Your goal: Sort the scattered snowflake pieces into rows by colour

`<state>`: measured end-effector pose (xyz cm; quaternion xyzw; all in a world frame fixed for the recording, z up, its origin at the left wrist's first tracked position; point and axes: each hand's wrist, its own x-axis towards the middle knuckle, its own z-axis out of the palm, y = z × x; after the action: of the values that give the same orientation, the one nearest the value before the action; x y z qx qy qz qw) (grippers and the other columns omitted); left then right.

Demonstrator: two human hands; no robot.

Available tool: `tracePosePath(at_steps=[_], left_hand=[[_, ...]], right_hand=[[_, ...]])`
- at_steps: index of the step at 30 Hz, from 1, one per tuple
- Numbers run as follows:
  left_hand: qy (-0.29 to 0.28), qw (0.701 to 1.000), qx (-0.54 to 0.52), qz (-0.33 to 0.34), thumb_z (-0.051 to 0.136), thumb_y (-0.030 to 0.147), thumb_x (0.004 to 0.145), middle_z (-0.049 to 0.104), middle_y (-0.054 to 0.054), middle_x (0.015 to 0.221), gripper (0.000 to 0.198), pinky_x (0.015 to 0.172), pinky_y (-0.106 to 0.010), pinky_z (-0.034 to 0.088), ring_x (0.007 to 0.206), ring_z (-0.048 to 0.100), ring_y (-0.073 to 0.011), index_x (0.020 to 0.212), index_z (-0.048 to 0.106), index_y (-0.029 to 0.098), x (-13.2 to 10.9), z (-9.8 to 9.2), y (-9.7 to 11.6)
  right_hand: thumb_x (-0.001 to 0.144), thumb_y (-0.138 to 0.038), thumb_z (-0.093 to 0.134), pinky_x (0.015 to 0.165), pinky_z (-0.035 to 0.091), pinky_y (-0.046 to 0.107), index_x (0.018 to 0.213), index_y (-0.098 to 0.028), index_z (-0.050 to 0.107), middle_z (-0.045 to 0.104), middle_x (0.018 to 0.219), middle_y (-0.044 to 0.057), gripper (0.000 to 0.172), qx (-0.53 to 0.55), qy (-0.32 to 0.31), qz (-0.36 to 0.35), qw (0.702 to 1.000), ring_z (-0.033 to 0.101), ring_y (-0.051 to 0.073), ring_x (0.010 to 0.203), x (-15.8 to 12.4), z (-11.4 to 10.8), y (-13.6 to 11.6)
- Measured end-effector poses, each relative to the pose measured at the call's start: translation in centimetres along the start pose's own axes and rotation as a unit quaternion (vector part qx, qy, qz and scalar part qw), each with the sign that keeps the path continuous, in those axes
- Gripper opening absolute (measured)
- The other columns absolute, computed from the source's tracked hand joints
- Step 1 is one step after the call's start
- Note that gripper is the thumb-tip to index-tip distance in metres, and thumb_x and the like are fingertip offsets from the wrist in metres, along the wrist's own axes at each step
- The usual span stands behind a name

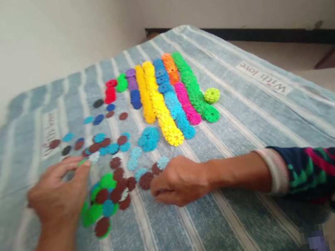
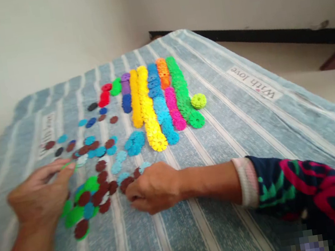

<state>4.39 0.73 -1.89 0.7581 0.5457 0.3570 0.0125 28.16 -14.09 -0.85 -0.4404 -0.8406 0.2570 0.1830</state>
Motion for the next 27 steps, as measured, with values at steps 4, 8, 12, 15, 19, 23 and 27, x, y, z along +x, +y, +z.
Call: tracePosePath(at_steps=[4,8,12,15,19,23,27], left_hand=[[-0.004,0.998,-0.001,-0.057,0.059,0.037,0.072,0.074,-0.001,0.089,0.026,0.092,-0.033,0.049,0.09,0.067,-0.0188,0.083,0.07,0.016,-0.2,-1.0,0.8],[-0.03,0.994,-0.019,-0.107,0.059,0.042,0.072,0.074,-0.004,0.088,0.033,0.086,-0.032,0.051,0.086,0.068,-0.02,0.088,0.071,0.015,-0.2,-2.2,1.0],[-0.075,0.988,-0.053,-0.127,0.058,0.04,0.071,0.074,-0.001,0.083,0.031,0.075,-0.026,0.052,0.077,0.067,-0.0177,0.088,0.071,0.017,-0.1,-4.2,1.0],[-0.158,0.975,-0.06,-0.142,0.059,0.041,0.07,0.071,0.001,0.07,0.031,0.061,-0.024,0.051,0.065,0.065,-0.0166,0.086,0.072,0.018,-0.7,-5.6,0.8],[-0.233,0.961,-0.054,-0.136,0.058,0.04,0.071,0.067,0.001,0.063,0.032,0.056,-0.024,0.048,0.058,0.062,-0.0154,0.086,0.072,0.016,-2.0,-6.6,0.4],[-0.246,0.961,-0.042,-0.116,0.056,0.04,0.072,0.066,0.0,0.067,0.03,0.06,-0.024,0.047,0.062,0.06,-0.0149,0.082,0.071,0.017,-2.4,-7.5,-0.1],[-0.346,0.93,-0.042,-0.119,0.054,0.038,0.074,0.063,0.0,0.066,0.027,0.06,-0.023,0.045,0.063,0.058,-0.0143,0.08,0.069,0.017,-2.4,-9.4,-0.6]], right_hand=[[0.084,-0.02,0.053,0.053,0.029,0.025,0.076,-0.018,0.063,0.061,0.068,-0.001,0.013,0.024,0.024,-0.022,0.999,0.05,0.011,0.059,-0.4,1.0,0.1],[0.084,-0.02,0.051,0.053,0.03,0.024,0.067,-0.017,0.058,0.055,0.062,-0.003,0.018,0.053,0.035,-0.031,0.997,0.046,0.01,0.056,-0.5,1.4,0.0],[0.085,-0.021,0.05,0.053,0.03,0.023,0.069,-0.018,0.058,0.053,0.061,-0.003,0.018,0.08,0.031,-0.019,0.996,0.047,0.01,0.055,-0.7,1.4,-0.2],[0.084,-0.02,0.049,0.053,0.031,0.023,0.069,-0.018,0.058,0.053,0.06,-0.003,0.018,0.092,0.025,-0.014,0.995,0.048,0.01,0.055,-0.8,1.5,-0.2],[0.083,-0.021,0.049,0.055,0.032,0.023,0.07,-0.018,0.059,0.053,0.061,-0.003,0.017,0.102,0.026,-0.008,0.994,0.048,0.01,0.056,-0.8,1.9,-0.1],[0.081,-0.02,0.048,0.054,0.031,0.022,0.068,-0.018,0.058,0.047,0.058,-0.004,0.016,0.109,0.028,-0.001,0.994,0.045,0.01,0.054,-0.7,2.0,-0.1],[0.081,-0.018,0.048,0.053,0.029,0.021,0.066,-0.019,0.055,0.043,0.057,-0.005,0.017,0.113,0.02,0.001,0.993,0.042,0.009,0.053,-0.8,1.6,-0.4]])
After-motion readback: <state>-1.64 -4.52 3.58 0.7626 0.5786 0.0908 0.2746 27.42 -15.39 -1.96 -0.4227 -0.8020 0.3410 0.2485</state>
